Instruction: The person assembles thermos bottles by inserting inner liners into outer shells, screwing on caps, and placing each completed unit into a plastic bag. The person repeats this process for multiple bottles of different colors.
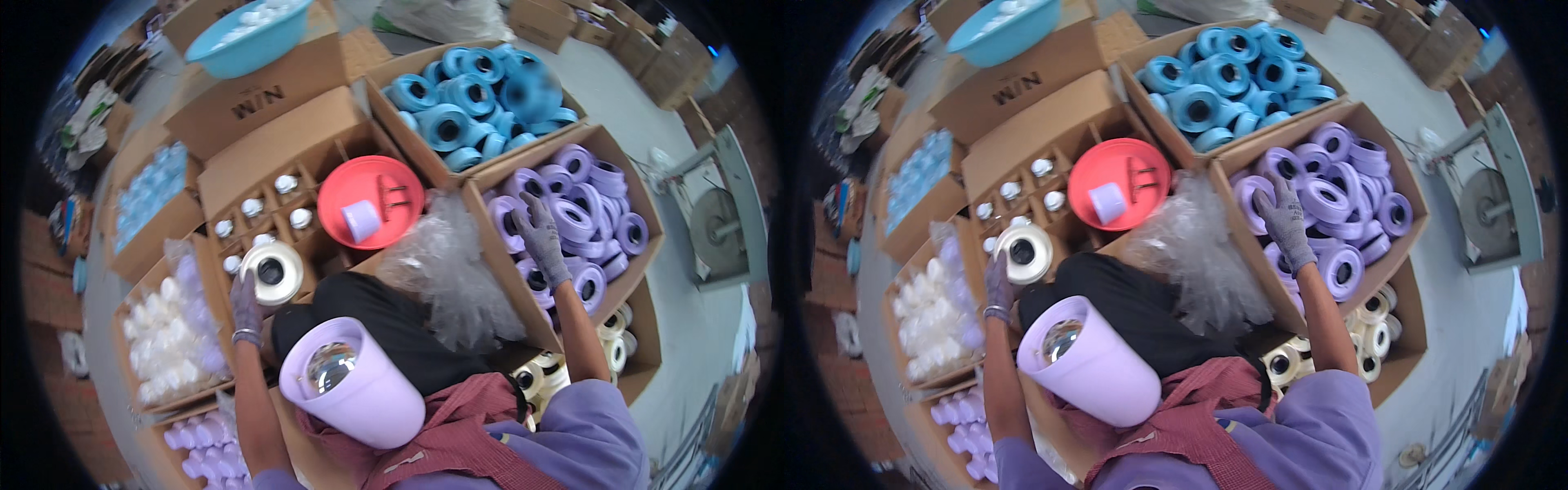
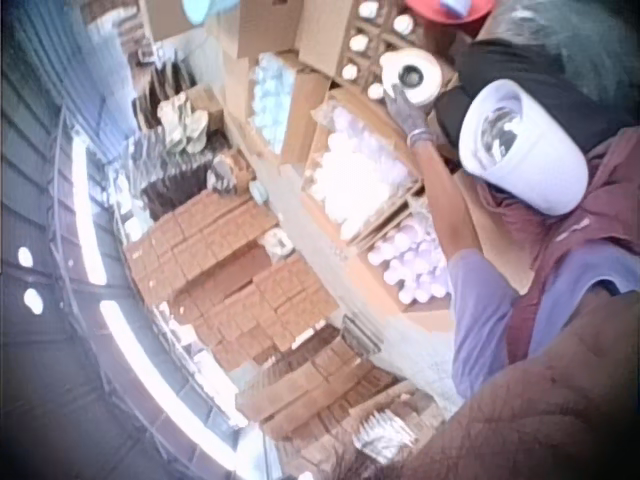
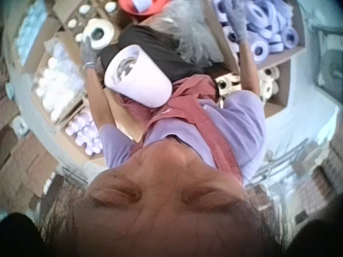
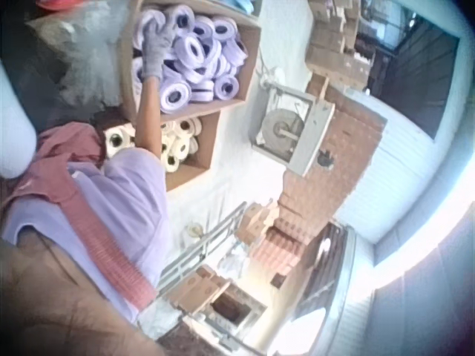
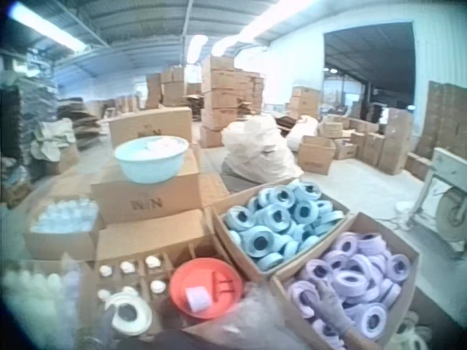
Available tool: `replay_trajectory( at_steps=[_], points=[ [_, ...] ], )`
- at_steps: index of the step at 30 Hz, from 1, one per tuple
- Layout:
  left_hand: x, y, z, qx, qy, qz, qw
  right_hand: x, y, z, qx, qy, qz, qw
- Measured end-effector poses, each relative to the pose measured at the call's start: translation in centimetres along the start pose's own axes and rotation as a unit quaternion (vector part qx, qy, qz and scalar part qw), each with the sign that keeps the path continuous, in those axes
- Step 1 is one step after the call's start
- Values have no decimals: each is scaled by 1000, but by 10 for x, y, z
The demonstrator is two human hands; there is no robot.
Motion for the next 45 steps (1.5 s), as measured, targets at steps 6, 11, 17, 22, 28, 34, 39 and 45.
replay_trajectory(
  at_steps=[6, 11, 17, 22, 28, 34, 39, 45],
  points=[
    [10, 0, 3, -143, 45, 33, 988, -19, 58, 13, 42, -136, 117, 983],
    [21, 141, 4, 40, -19, 9, 999, 23, 108, 17, -56, -122, 138, 981],
    [30, 251, 41, 32, -196, 144, 969, -6, -13, 12, -121, 89, 45, 988],
    [72, 346, 83, -38, -421, 491, 762, 36, -207, 29, -443, -13, 23, 896],
    [22, 357, 91, 202, -170, 197, 944, 114, -248, 29, -155, -241, -355, 890],
    [1, 260, 81, 63, -147, 432, 888, 162, -301, 62, -321, -196, -273, 885],
    [-32, 241, 81, 66, 63, 491, 866, 169, -311, 85, 193, -602, -475, 612],
    [-28, 238, 94, 74, 104, 494, 860, 163, -348, 69, -578, -108, -151, 795]
  ],
)
Point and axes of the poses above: each hand's wrist, its own z-axis away from the middle knuckle, its own x-axis out of the palm, y = z × x, the point moved 5 cm from there along -z, towards the middle knuckle, and after that the axes turned 10 degrees about -z, right-handed, at the moved point
